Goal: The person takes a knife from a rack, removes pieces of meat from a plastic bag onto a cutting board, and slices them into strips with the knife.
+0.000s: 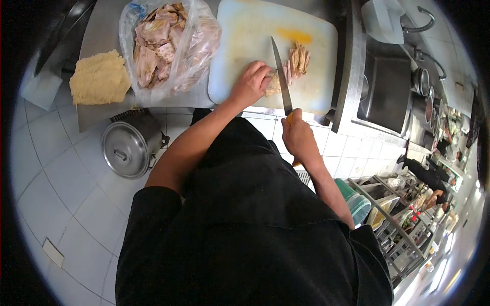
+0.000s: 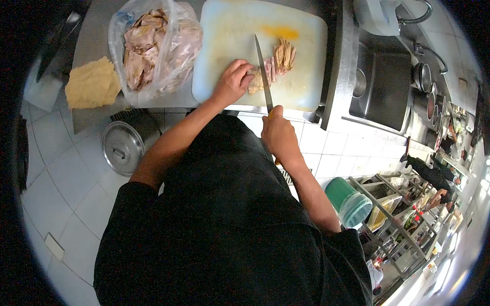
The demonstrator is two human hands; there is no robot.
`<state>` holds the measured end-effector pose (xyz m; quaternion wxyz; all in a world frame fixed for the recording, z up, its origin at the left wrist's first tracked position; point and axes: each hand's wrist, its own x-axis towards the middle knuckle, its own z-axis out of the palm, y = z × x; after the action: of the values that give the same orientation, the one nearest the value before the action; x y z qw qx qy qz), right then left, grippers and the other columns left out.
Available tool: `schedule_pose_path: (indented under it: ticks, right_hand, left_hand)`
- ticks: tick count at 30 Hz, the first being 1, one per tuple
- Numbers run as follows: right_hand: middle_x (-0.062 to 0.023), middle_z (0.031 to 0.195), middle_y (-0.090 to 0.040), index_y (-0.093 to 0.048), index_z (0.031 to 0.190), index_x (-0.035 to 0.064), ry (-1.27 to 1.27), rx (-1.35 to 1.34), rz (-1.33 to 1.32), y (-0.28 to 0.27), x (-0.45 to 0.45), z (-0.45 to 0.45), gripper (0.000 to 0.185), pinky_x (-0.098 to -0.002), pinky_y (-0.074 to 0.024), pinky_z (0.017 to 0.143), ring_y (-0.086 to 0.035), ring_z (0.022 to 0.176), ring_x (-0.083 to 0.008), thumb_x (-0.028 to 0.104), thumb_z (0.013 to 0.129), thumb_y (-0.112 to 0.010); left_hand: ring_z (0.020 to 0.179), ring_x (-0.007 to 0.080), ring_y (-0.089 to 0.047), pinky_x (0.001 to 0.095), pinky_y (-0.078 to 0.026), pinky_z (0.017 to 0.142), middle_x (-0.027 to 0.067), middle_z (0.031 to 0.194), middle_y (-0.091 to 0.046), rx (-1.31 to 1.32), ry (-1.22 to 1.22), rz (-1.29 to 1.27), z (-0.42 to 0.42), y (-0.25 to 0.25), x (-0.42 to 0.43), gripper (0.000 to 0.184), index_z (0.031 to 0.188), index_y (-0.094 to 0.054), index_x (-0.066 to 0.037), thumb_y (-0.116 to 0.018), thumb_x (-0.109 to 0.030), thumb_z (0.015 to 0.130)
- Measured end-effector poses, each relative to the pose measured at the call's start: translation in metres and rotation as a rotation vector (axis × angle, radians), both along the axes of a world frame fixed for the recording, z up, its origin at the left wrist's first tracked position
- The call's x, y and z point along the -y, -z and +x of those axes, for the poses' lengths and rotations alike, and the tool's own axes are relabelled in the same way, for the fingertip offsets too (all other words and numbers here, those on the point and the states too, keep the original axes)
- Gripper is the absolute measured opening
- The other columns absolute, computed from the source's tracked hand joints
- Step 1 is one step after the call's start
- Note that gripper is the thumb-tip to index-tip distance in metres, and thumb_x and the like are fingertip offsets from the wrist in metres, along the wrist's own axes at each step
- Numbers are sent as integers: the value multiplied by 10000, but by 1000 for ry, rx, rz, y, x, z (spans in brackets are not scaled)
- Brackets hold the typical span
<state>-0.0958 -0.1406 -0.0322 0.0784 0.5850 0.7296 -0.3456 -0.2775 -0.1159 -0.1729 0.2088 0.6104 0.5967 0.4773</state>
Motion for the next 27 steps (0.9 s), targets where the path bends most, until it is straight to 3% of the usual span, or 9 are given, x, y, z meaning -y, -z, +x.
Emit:
schedule_pose_path:
  ticks: [5, 8, 14, 18, 22, 27]
  right_hand:
    - [-359, 752, -628, -359, 1044, -8, 5, 69, 58, 32, 4, -6, 275, -623, -511, 701, -629, 786, -566, 189, 997, -545]
    - [-354, 755, -641, -377, 1043, -4, -44, -23, 183, 65, -17, -14, 246, -623, -526, 656, -643, 735, -556, 184, 994, -528]
    - [-361, 800, -643, -388, 1118, -40, -125, -174, 257, 92, -89, -33, 358, -599, -521, 717, -636, 785, -555, 247, 987, -557]
    - [-383, 881, -642, -387, 1108, -55, -162, -112, 188, 62, -98, -24, 380, -591, -516, 780, -638, 862, -555, 247, 966, -570]
    - [-389, 839, -638, -387, 1073, -58, -45, -33, -38, 9, -58, -23, 346, -603, -511, 767, -633, 845, -567, 222, 969, -560]
    - [-381, 803, -637, -398, 1054, -42, -57, 45, -15, -14, -10, -5, 297, -612, -508, 712, -641, 805, -556, 199, 986, -557]
  left_hand:
    - [1050, 357, -594, 438, -490, 932, 156, 1112, -608, -64, 7, -8, -1, -7, 0, 234, 1085, -642, 9, -689, -82, 875]
    - [1056, 356, -593, 434, -489, 937, 155, 1118, -608, -57, 4, 13, -2, -4, -1, 234, 1085, -642, 10, -689, -76, 872]
    - [1057, 369, -568, 444, -480, 942, 158, 1116, -579, -55, 28, 22, -2, 2, -3, 259, 1087, -630, 17, -687, -31, 839]
    - [1021, 349, -589, 430, -497, 904, 149, 1091, -586, -32, -3, 10, -1, -3, -1, 229, 1066, -649, 7, -692, -47, 847]
    - [994, 346, -599, 428, -498, 886, 137, 1046, -594, 50, -88, 30, 2, -6, 0, 179, 1029, -654, -3, -682, -73, 866]
    - [982, 348, -595, 437, -496, 876, 129, 1021, -593, -2, -89, 19, 2, -4, -1, 156, 1018, -649, -15, -663, -88, 881]
